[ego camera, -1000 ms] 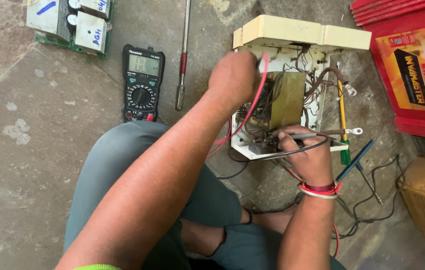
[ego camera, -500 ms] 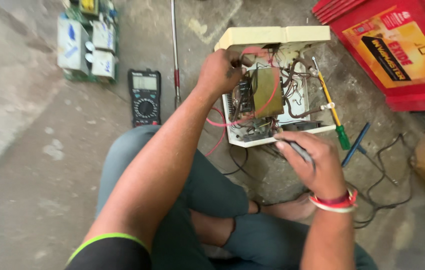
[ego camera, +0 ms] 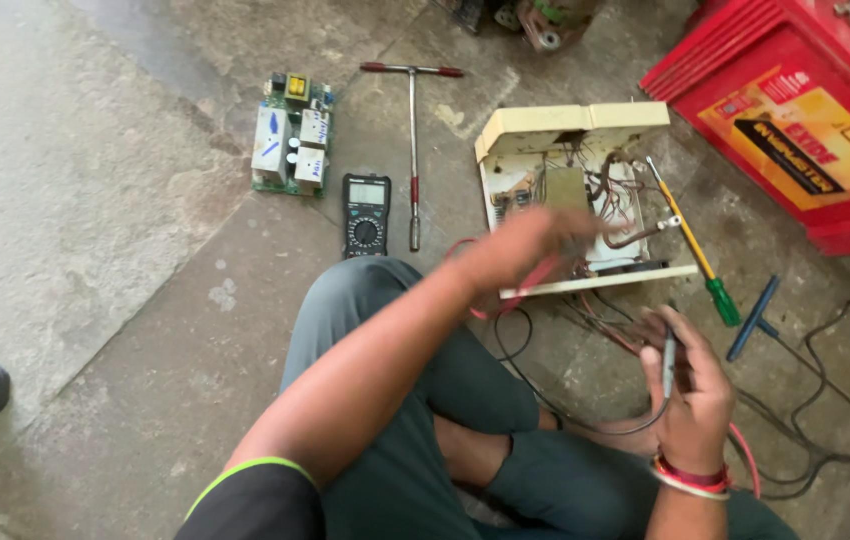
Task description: The person works on an opened electronic device, using a multimeter to test components on the main transformer and a separate circuit board while sitting on the floor.
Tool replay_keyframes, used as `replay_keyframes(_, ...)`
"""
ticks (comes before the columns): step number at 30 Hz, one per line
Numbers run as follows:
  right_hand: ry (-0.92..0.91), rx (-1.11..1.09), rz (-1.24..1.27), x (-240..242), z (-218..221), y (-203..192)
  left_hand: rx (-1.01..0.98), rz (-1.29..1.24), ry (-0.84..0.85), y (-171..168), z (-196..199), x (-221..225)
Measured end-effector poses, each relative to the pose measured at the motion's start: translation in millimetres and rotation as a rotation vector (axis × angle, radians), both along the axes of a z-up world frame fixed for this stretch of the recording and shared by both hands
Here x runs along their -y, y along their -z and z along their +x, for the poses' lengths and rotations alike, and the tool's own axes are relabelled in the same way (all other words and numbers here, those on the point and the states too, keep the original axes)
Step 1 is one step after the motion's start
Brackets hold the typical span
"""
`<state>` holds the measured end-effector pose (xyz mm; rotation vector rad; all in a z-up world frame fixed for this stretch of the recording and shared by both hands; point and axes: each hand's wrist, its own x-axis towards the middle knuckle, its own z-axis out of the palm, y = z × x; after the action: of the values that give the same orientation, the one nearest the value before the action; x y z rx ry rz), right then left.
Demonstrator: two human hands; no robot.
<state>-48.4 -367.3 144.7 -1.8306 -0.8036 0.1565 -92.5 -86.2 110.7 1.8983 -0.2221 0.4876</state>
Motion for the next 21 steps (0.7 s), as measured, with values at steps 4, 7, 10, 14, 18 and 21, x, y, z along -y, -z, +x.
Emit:
replay_keyframes(4,0.137,-0.353,0.246,2,8,25,0.194,-0.006,0.301,-8,-33,43)
replay_keyframes(7,0.134,-0.513,0.371,-1,21,44,0.103,0.088,0.304,5,-30,65)
replay_keyframes(10,0.096,-0.572,0.358,1,32,51,0.211,0.062,0.326,19,-19,71)
replay_keyframes(14,0.139,-0.384,0.296,2,27,54,-0.299,-0.256,0.221,28,-12,78)
replay_keyframes(18,0.145,-0.259,0.314,-6,21,52,-0.405,-0.615,0.141,47,7,77)
replay_keyframes(21,0.122,-0.252,0.370,-9,24,52,-0.401,-0.847,0.244,63,20,77)
